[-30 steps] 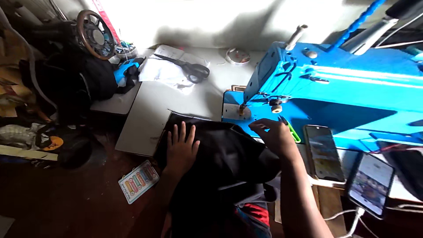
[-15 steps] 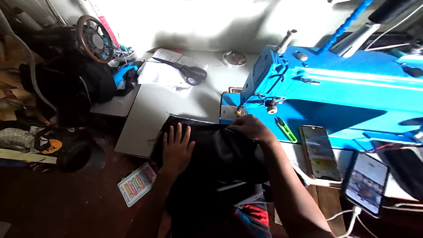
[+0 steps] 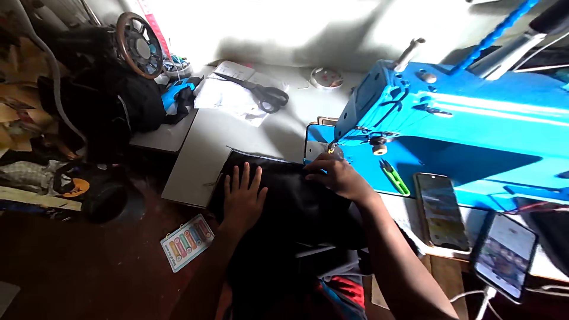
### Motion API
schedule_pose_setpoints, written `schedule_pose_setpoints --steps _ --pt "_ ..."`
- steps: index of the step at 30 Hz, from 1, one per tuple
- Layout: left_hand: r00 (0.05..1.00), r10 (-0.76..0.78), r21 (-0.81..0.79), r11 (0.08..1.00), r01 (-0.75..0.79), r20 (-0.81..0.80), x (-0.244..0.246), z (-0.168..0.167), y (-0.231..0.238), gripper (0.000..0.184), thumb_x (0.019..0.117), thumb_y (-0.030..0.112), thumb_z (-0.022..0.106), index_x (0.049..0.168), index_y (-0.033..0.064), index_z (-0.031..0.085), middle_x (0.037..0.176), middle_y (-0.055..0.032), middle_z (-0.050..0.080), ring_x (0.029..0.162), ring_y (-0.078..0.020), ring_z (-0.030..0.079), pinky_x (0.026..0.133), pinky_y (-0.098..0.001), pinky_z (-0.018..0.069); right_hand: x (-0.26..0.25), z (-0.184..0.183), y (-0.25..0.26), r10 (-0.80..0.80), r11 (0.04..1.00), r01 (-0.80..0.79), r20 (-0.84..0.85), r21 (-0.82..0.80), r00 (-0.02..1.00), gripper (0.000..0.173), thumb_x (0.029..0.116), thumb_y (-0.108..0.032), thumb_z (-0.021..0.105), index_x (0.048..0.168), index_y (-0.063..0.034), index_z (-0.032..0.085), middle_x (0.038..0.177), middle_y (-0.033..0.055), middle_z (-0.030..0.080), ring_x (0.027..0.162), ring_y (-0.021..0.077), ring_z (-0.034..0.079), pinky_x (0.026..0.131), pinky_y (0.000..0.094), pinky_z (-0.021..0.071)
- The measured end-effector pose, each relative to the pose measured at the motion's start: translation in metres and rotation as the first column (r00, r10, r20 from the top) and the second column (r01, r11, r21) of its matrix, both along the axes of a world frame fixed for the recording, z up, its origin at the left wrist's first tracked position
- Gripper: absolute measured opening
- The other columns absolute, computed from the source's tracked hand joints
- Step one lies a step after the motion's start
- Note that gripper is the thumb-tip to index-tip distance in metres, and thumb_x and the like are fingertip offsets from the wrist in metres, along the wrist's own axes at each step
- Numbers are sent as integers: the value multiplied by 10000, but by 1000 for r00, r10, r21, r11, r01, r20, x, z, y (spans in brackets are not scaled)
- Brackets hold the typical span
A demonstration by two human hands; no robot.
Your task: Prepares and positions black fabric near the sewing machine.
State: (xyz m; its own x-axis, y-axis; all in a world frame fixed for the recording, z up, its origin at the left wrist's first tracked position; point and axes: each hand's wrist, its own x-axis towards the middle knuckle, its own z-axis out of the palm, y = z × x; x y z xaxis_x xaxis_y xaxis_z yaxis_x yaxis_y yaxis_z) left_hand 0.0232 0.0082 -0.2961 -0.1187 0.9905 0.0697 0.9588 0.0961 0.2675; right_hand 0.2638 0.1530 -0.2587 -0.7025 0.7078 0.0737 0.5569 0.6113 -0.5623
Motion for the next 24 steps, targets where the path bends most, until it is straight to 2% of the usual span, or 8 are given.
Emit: schedule_pose_setpoints --steps 3,6,11,15,18,21,22,24 --pt "1000 3 -43 999 -2 18 0 4 1 582 1098 465 312 1607 189 367 1694 -156 229 1572 -402 158 1223 -654 117 -4 2 4 26 1000 -26 39 15 999 125 918 -149 749 1020 -90 791 1074 161 685 1131 396 601 1002 660 424" --pt "1000 4 -57 998 -3 22 -1 5 0 576 1097 463 321 1607 201 366 1697 -150 225 1572 -395 163 1226 -647 119 -5 4 9 84 995 -86 43 55 996 101 929 -139 729 988 -87 792 1099 154 688 1144 401 586 992 658 408" --pt "1000 16 -37 999 -15 15 -10 5 -5 569 1095 462 327 1599 204 387 1686 -150 259 1566 -399 187 1227 -642 131 -17 12 14 113 991 -109 54 -75 992 134 982 -116 659 1035 -62 770 994 122 736 1051 344 641 987 586 452" --pt "1000 24 -34 999 -23 10 -25 4 -14 572 1094 462 332 1596 194 393 1686 -148 260 1565 -398 193 1225 -644 137 -40 13 21 125 983 -109 102 -149 987 103 970 -138 698 990 -48 743 892 131 721 873 300 693 834 558 533" --pt "999 52 -84 995 -51 10 -32 8 -19 583 1094 474 325 1606 199 371 1698 -142 226 1572 -394 163 1230 -644 114 -59 18 21 77 979 -39 184 -200 980 121 955 -154 723 993 -39 726 907 154 715 888 338 686 832 593 523" --pt "996 89 -89 992 -88 13 -30 14 -18 565 1096 422 358 1594 159 390 1685 -183 241 1563 -434 164 1216 -676 105 -70 19 19 64 975 -17 208 -220 976 118 961 -135 708 994 -22 707 910 172 703 889 360 680 819 605 519" --pt "996 84 -46 996 -83 17 -25 14 -17 540 1093 372 386 1569 122 432 1668 -195 280 1552 -449 192 1206 -695 116 -72 19 18 66 975 -18 214 -221 975 121 964 -130 703 999 -14 706 914 179 703 888 360 680 818 600 520" --pt "999 4 117 993 -8 35 -12 9 -10 473 1079 287 431 1488 76 544 1621 -161 397 1527 -417 295 1194 -694 189 -72 19 19 74 976 -25 223 -215 972 123 968 -120 697 1005 -3 705 913 187 702 879 362 681 814 591 526"
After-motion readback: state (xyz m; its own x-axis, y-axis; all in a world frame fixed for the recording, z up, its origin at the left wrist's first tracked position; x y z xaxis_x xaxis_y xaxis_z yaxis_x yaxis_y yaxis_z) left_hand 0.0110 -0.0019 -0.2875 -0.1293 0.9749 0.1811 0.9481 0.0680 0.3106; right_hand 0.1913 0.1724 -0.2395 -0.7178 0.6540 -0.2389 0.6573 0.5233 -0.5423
